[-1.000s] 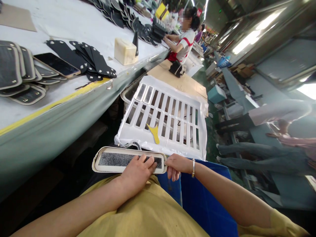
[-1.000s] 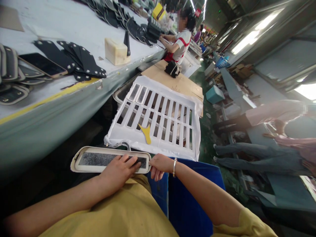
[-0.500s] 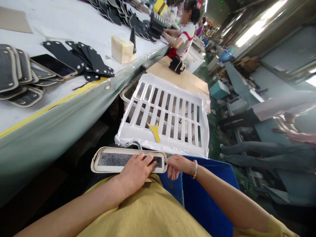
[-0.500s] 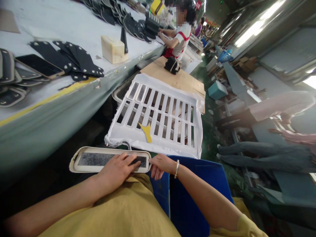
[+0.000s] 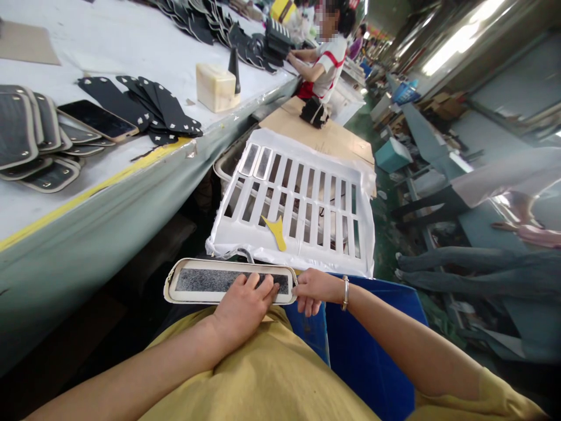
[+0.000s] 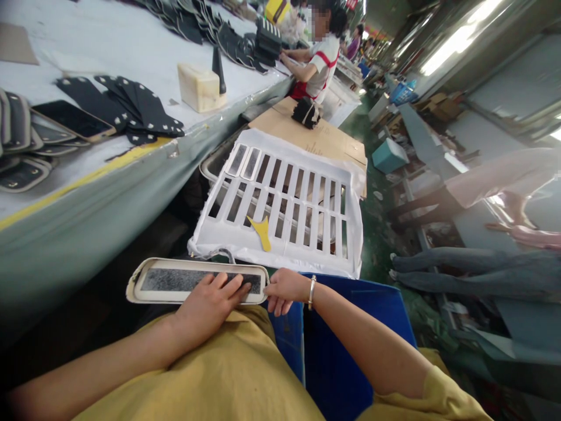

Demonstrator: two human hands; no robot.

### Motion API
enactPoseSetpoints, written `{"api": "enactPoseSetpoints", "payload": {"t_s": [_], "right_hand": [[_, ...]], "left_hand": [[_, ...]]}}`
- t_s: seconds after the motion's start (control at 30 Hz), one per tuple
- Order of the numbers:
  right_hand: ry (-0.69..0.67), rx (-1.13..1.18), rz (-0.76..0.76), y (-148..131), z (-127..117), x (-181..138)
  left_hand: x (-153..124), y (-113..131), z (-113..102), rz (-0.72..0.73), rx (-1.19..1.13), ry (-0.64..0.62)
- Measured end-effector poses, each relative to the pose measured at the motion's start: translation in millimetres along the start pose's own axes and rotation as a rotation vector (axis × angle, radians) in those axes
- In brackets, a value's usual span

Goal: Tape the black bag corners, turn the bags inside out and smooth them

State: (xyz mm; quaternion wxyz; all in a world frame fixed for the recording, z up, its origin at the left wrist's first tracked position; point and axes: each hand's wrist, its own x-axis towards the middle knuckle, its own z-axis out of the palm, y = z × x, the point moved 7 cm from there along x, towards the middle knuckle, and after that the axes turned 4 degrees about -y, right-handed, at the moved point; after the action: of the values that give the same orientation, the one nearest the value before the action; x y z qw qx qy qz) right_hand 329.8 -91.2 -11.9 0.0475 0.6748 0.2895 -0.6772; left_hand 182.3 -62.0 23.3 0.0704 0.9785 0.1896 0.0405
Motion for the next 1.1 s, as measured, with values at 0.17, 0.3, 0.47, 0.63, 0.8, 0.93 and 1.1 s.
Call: {"api": "enactPoseSetpoints", "payload": {"t_s": [0.17, 0.3, 0.47, 0.63, 0.8, 0.93, 1.1], "right_hand": [[0.051, 0.02, -0.02, -1, 4, -2], [0.057, 0.052, -0.045, 0, 4, -4], [-0.048, 0.208, -0.042, 7, 3, -1], [-0.094, 0.227, -0.053, 10, 0, 3], [-0.147, 0.198, -0.076, 9, 0, 3], [-0.12, 0.166, -0.079, 8, -1, 2], [0.014, 0.023, -0.047, 1, -1, 1]], "left_hand": [[-1, 3, 1, -0.016, 0.051, 0.03], [-2, 3, 0, -0.027, 0.05, 0.044], [-4, 3, -1, -0.039, 0.038, 0.069], [-2, 2, -1, -0.033, 0.051, 0.078], [0, 3, 1, -0.039, 0.054, 0.066], [0, 4, 1, -0.048, 0.057, 0.057], [0, 3, -1, -0.051, 0.046, 0.045]]}}
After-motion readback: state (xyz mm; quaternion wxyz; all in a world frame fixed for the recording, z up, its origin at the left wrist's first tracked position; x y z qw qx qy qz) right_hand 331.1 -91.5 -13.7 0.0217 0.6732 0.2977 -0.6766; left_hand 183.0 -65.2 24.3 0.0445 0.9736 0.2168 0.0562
